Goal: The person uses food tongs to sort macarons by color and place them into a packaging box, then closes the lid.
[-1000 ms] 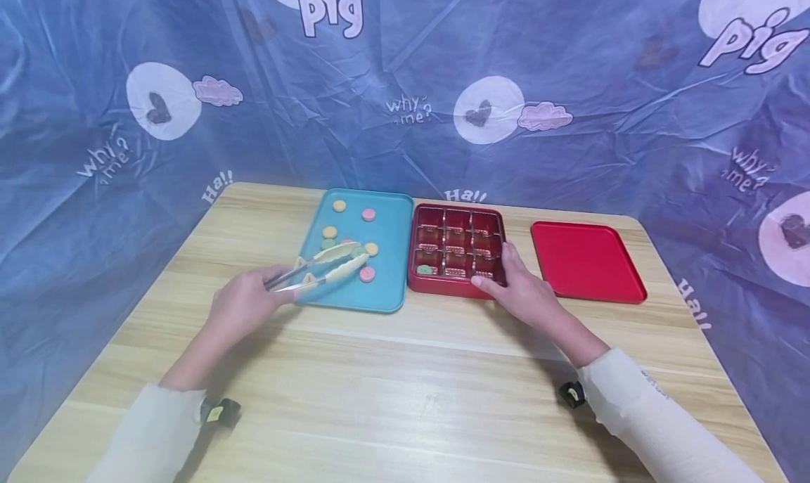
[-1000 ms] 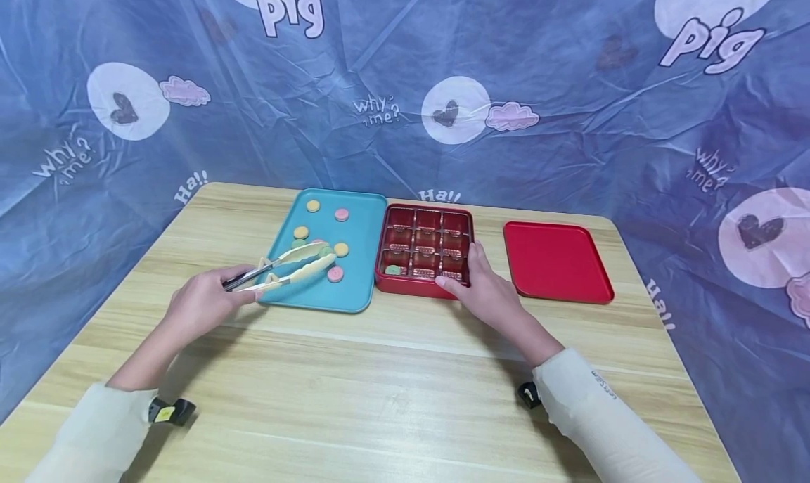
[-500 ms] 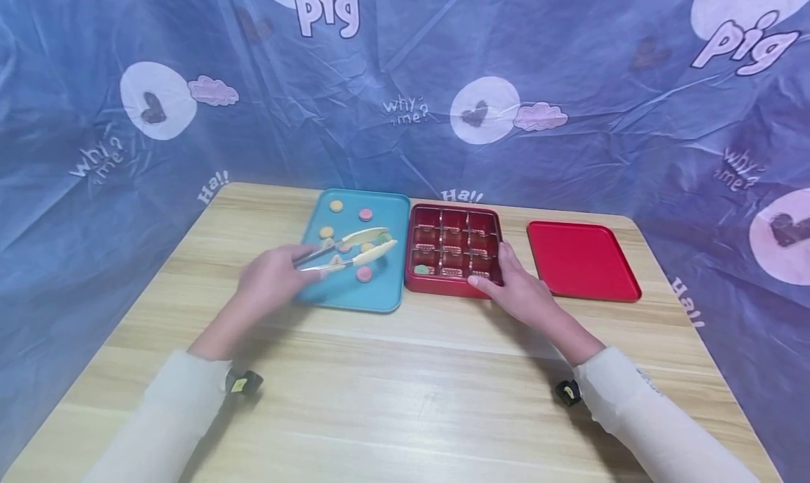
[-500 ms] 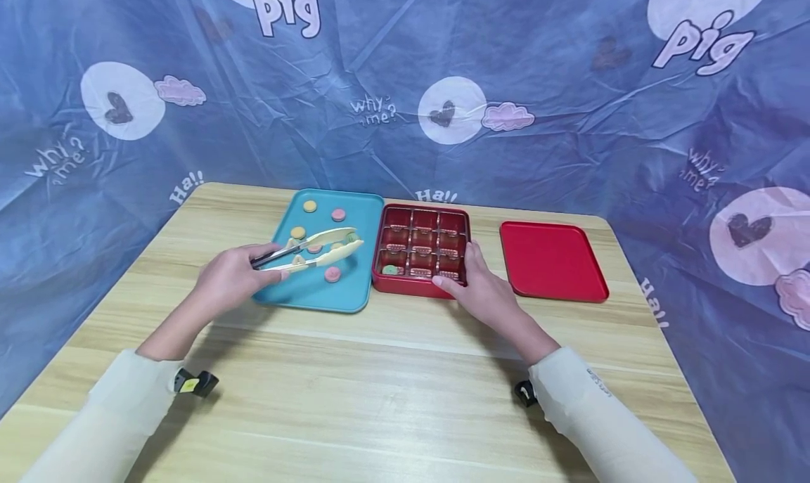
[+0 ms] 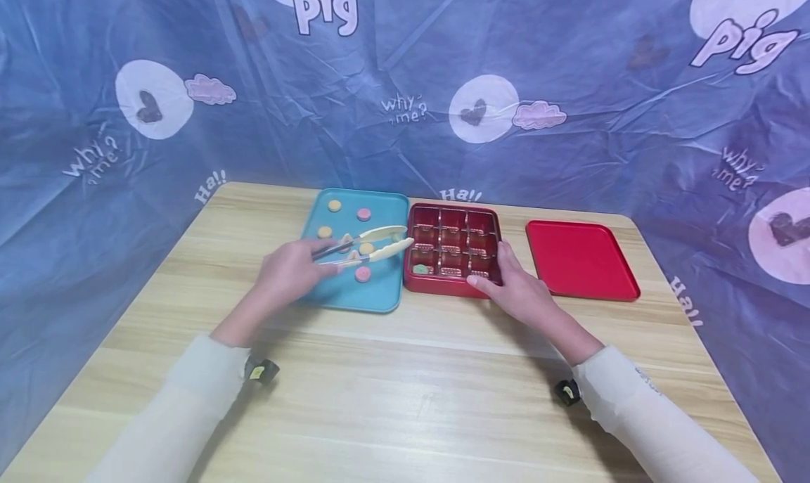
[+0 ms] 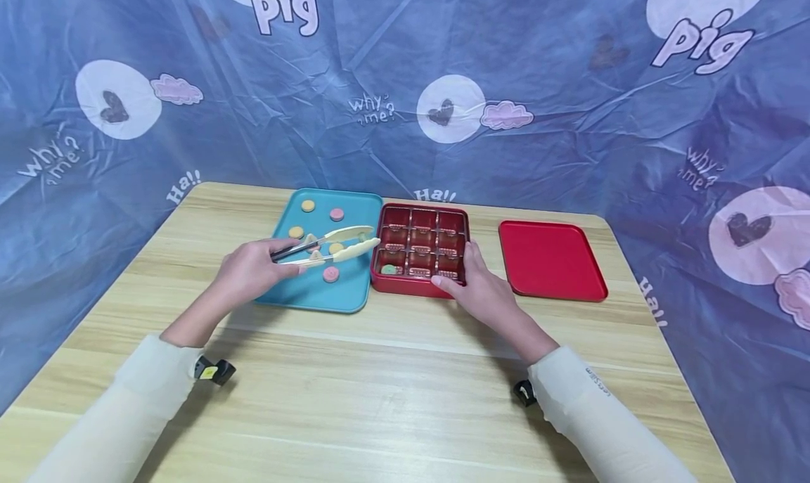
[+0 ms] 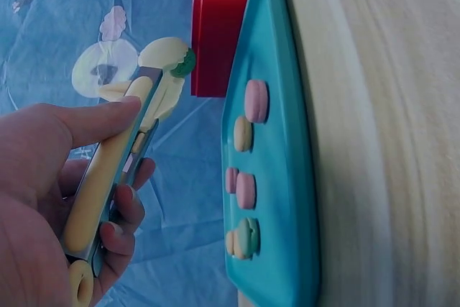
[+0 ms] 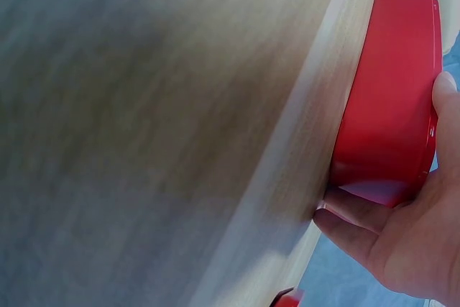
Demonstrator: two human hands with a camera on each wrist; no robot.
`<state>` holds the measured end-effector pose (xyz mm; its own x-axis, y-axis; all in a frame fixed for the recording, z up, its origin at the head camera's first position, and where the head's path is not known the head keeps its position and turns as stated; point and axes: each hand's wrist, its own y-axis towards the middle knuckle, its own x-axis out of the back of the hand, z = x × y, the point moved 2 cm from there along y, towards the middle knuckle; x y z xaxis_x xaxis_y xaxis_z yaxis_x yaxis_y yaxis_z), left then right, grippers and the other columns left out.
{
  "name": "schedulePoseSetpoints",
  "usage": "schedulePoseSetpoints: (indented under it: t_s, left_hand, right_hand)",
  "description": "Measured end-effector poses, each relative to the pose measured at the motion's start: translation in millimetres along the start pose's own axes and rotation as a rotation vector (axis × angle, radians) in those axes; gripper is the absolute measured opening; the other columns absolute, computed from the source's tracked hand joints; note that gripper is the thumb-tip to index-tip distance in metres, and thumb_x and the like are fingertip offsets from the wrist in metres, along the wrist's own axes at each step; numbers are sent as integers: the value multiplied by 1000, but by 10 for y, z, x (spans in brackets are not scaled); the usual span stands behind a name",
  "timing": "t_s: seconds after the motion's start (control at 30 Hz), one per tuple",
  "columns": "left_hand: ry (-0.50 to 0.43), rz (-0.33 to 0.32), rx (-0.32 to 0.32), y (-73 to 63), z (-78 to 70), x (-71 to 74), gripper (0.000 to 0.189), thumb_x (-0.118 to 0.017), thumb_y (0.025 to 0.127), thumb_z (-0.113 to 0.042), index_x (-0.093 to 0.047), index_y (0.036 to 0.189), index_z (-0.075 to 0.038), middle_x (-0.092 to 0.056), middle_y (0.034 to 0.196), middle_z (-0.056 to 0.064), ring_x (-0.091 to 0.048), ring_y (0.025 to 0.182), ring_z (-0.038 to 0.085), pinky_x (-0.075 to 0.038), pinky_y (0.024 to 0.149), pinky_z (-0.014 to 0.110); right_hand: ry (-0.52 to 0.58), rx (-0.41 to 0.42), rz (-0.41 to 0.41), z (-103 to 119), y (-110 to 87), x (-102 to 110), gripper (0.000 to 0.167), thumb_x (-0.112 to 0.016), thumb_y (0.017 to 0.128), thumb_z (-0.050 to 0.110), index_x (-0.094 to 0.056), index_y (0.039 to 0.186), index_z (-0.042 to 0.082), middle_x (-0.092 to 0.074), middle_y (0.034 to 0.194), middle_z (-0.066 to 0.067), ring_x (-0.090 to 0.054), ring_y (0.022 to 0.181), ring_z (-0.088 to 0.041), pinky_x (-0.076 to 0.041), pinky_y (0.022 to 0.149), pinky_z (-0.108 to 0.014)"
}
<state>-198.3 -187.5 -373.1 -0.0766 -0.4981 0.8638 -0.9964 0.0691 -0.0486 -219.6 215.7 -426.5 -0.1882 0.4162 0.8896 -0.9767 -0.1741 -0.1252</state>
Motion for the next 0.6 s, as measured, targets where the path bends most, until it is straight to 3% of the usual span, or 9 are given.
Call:
schedulePoseSetpoints:
  t_s: [0.13,0.33,0.43,0.6]
  left_hand:
    - [-6,-6,-12,39,-67,3,59,-74,87,-46,-60,142,-30,-59,144,9,-61,121,33,-47,83,49]
    - [-32,1,-57,130,-183,-30,58,-75,88,-44,-61,141,-28,-58,146,9,-57,129,31,-48,92,53]
    - [-45,1,-73,184,-220,-82,56,-76,86,-42,-63,139,-29,-65,135,6,-62,114,26,-49,86,48]
    - [-77,1,-85,265,-264,-168,52,-78,85,-39,-66,135,-29,-71,113,4,-57,88,23,-44,68,36]
  right_hand:
    - [3,-1,3,-2,-5,5,112,-48,89,77,9,162,14,1,171,-11,-24,151,-43,-32,108,-74]
    - [7,2,-1,-7,-11,1,110,-50,90,75,9,162,15,1,171,-10,-26,150,-44,-33,107,-74]
    - [5,7,-7,-5,-9,-1,110,-49,90,76,8,162,16,0,171,-11,-26,150,-44,-33,106,-74]
    - [6,7,-8,-3,-6,1,111,-49,90,77,8,162,15,-1,171,-11,-26,150,-44,-32,107,-74]
